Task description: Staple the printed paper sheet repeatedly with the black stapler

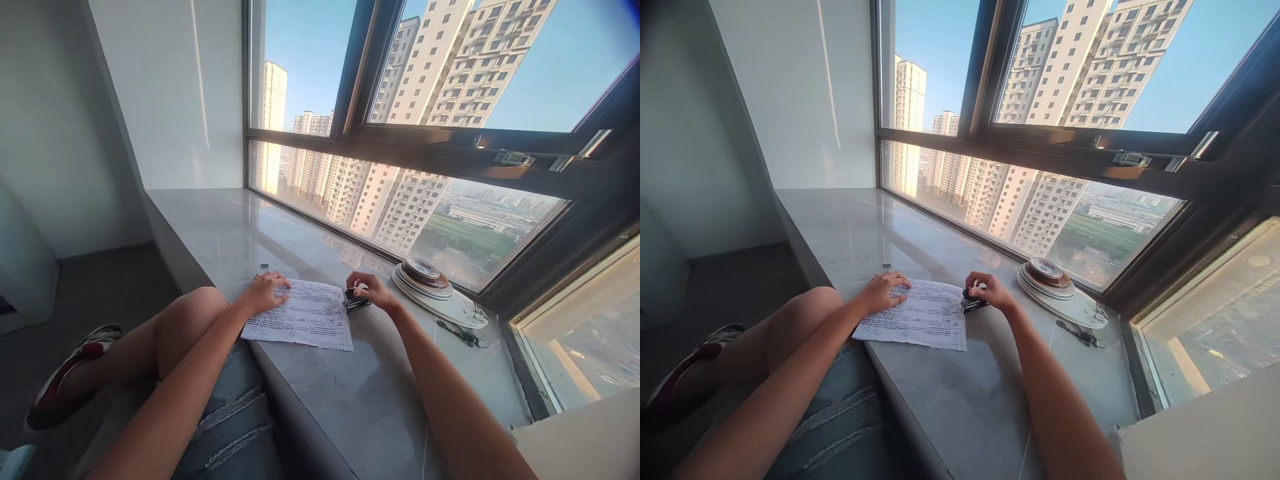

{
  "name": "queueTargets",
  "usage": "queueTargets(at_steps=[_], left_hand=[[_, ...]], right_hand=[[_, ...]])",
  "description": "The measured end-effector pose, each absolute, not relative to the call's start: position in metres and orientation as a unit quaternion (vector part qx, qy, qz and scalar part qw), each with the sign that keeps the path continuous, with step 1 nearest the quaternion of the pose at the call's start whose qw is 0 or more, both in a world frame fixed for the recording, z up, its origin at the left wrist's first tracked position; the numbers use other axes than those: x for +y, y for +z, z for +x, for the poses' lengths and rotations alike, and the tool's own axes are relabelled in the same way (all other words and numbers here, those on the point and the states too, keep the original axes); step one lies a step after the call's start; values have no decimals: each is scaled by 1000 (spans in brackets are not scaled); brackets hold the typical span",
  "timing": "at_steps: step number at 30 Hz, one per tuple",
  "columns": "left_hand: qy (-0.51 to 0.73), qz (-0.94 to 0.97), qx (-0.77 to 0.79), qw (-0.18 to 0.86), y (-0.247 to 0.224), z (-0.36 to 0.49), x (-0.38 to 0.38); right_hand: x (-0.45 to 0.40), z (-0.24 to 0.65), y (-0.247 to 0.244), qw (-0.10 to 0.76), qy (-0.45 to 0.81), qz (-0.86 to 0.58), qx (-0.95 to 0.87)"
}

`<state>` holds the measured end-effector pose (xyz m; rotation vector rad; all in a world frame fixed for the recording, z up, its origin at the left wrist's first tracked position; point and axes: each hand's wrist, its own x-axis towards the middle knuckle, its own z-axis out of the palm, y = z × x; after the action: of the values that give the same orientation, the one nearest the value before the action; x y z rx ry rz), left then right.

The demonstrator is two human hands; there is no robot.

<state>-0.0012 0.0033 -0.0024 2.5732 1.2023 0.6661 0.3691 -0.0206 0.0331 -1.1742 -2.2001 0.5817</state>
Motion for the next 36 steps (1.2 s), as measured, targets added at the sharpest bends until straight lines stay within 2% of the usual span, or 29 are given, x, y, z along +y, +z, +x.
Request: queueTargets(at_steps=[4,9,13,16,20,23,29,36], left_hand=[[232,875,409,110,-1,-2,1],[236,872,413,113,2,-1,-1],[246,870,408,126,-2,-1,3],[287,848,418,154,-9,-2,11],[409,780,440,173,-16,-4,21],[467,733,444,217,-18,-5,25],[479,677,456,325,-23,-5,29],[520,611,455,386,-22,-4,33]], right_hand=[[-25,400,13,288,266,-455,-799],[-16,390,4,428,113,-594,-672],[-12,328,16,483,81,-562,-667],[-19,270,16,440,148,-505,-727],[-32,223,4,409,202,-494,-740],[-34,223,1,400,250,-449,-759],[-22,250,1,427,448,-391,-681],[-23,253,4,393,540,-369,-646]])
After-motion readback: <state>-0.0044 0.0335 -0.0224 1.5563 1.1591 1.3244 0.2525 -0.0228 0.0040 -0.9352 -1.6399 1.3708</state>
